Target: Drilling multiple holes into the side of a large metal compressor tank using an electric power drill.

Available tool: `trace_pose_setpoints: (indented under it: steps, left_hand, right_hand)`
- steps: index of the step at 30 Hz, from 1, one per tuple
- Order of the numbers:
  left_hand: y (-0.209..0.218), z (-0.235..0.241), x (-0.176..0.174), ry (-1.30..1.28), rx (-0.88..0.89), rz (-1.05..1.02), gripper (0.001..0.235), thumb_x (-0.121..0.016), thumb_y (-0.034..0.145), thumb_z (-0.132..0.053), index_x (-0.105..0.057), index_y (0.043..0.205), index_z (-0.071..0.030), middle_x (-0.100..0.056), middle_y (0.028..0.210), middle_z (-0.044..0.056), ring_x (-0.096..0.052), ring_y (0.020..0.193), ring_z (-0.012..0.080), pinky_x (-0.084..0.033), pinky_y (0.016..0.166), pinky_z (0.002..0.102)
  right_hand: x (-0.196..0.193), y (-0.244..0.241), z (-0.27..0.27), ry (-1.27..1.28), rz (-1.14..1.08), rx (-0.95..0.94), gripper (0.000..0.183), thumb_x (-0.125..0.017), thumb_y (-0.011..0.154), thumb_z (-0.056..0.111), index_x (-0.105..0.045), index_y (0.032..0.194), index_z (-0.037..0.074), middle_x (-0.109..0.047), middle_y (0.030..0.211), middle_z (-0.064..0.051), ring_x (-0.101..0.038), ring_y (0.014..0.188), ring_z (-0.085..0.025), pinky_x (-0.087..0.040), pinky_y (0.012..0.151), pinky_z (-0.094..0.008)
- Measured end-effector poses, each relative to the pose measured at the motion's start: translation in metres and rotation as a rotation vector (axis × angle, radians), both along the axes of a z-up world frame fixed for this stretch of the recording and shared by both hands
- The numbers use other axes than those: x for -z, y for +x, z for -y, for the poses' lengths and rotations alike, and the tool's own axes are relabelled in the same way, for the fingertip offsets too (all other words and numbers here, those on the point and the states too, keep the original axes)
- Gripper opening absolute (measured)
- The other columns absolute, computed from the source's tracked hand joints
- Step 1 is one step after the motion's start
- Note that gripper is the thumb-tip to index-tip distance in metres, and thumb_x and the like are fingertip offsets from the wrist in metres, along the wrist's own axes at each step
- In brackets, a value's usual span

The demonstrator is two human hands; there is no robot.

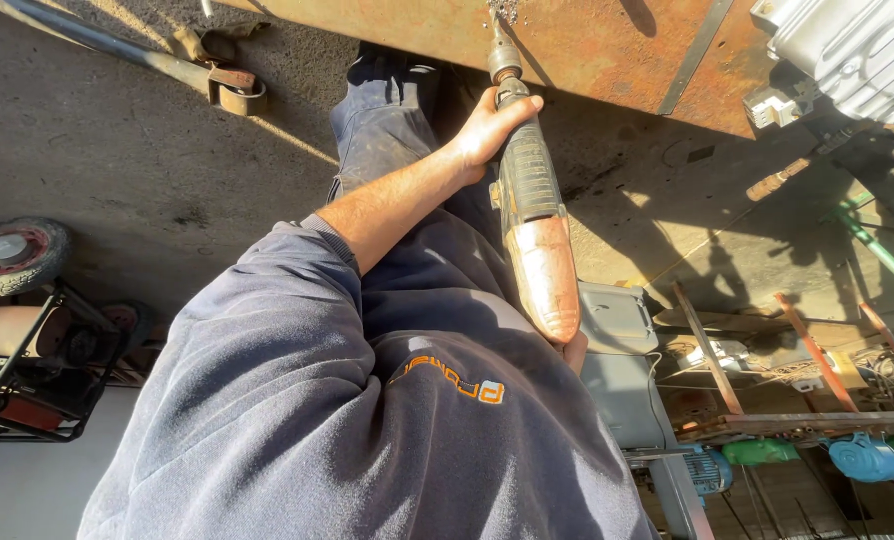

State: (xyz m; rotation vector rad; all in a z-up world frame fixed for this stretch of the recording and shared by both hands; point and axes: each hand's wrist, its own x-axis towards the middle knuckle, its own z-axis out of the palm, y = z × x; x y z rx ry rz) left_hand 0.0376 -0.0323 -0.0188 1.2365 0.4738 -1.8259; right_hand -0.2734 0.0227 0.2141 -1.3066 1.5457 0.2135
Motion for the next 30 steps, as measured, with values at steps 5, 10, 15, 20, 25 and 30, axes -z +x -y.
trace_pose_setpoints:
  steps: [5,10,15,20,25,30]
  left_hand:
    - [0.001,0.008,-0.001,0.002,0.037,-0.014,0.089,-0.073,0.077,-0.056,-0.037,0.141,-0.005,-0.063,0.119,0.019,-0.067,0.109,0.0267,-0.058,0.093,0.047]
    - [-0.007,0.005,0.014,-0.016,0.074,-0.030,0.094,-0.072,0.077,-0.059,-0.034,0.144,-0.005,-0.062,0.121,0.020,-0.066,0.113,0.0261,-0.056,0.097,0.047]
    - [-0.002,0.005,0.007,-0.009,0.061,-0.023,0.093,-0.071,0.078,-0.060,-0.036,0.144,-0.004,-0.064,0.119,0.019,-0.068,0.111,0.0254,-0.057,0.096,0.045]
    - [-0.003,0.008,0.015,-0.001,-0.096,-0.082,0.081,-0.071,0.082,-0.055,-0.045,0.136,-0.001,-0.066,0.111,0.016,-0.070,0.101,0.0240,-0.060,0.090,0.044]
    - [0.002,0.017,0.017,0.002,-0.309,-0.192,0.067,-0.072,0.085,-0.049,-0.053,0.123,0.002,-0.065,0.099,0.013,-0.070,0.087,0.0228,-0.062,0.080,0.044]
    - [-0.003,0.024,0.012,0.062,-0.243,-0.144,0.068,-0.069,0.085,-0.054,-0.056,0.125,0.001,-0.068,0.105,0.014,-0.071,0.093,0.0225,-0.060,0.087,0.042]
  right_hand:
    - [0.002,0.001,-0.005,-0.036,-0.012,0.134,0.036,-0.072,0.091,0.023,-0.066,0.113,-0.005,-0.073,0.103,-0.010,-0.069,0.097,-0.015,-0.054,0.084,-0.031]
    - [-0.014,0.026,0.012,0.053,-0.024,0.141,0.027,-0.067,0.097,0.021,-0.072,0.107,-0.004,-0.075,0.097,-0.008,-0.068,0.094,-0.013,-0.052,0.079,-0.030]
    - [-0.028,0.062,0.040,-0.002,-0.021,-0.087,0.036,-0.071,0.091,0.024,-0.070,0.112,-0.006,-0.075,0.097,-0.011,-0.066,0.095,-0.014,-0.051,0.081,-0.031]
    - [-0.054,0.111,0.074,-0.104,-0.048,-0.319,0.037,-0.062,0.103,0.036,-0.070,0.109,0.001,-0.072,0.092,-0.012,-0.071,0.090,-0.013,-0.054,0.080,-0.030]
    - [-0.076,0.168,0.113,-0.040,0.081,-0.308,0.047,-0.063,0.102,0.042,-0.066,0.119,-0.002,-0.075,0.092,-0.012,-0.072,0.085,-0.016,-0.055,0.077,-0.031]
    - [-0.076,0.157,0.120,0.014,0.135,-0.267,0.048,-0.060,0.107,0.040,-0.065,0.124,-0.005,-0.073,0.104,-0.008,-0.067,0.095,-0.014,-0.053,0.087,-0.029]
